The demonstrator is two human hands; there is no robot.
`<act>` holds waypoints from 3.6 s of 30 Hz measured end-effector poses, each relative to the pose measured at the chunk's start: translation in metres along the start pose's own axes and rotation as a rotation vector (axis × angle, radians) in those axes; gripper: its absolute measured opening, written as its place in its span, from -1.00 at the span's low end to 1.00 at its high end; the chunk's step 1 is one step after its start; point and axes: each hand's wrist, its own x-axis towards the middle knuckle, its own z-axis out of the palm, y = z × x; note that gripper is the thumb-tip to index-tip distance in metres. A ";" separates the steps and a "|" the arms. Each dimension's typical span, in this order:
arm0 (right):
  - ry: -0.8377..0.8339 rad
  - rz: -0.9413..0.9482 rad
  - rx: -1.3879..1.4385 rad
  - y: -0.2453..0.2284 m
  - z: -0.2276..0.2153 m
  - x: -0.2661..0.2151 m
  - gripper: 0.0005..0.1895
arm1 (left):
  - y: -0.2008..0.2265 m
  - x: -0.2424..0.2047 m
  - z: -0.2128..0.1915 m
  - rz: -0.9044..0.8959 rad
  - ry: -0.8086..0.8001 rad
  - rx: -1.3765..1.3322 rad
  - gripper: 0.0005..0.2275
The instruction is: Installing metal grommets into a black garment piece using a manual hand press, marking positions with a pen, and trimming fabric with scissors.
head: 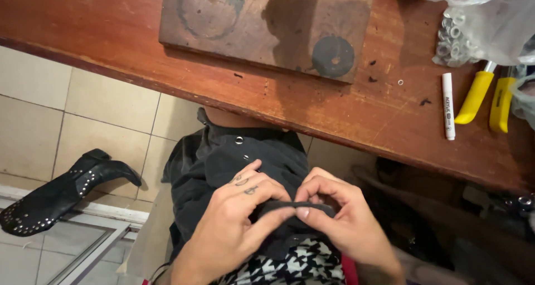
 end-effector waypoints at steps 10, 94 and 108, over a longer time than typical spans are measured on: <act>-0.153 0.128 0.443 0.025 0.002 0.009 -0.80 | -0.023 -0.011 0.014 -0.406 0.013 -0.634 -0.89; 0.612 -0.860 -0.322 -0.092 -0.008 0.208 -0.87 | -0.109 -0.012 0.067 -0.437 0.226 -1.463 -0.85; -0.017 0.048 0.125 -0.039 0.001 0.043 -0.82 | -0.036 0.027 0.015 -0.265 0.196 -0.911 -0.89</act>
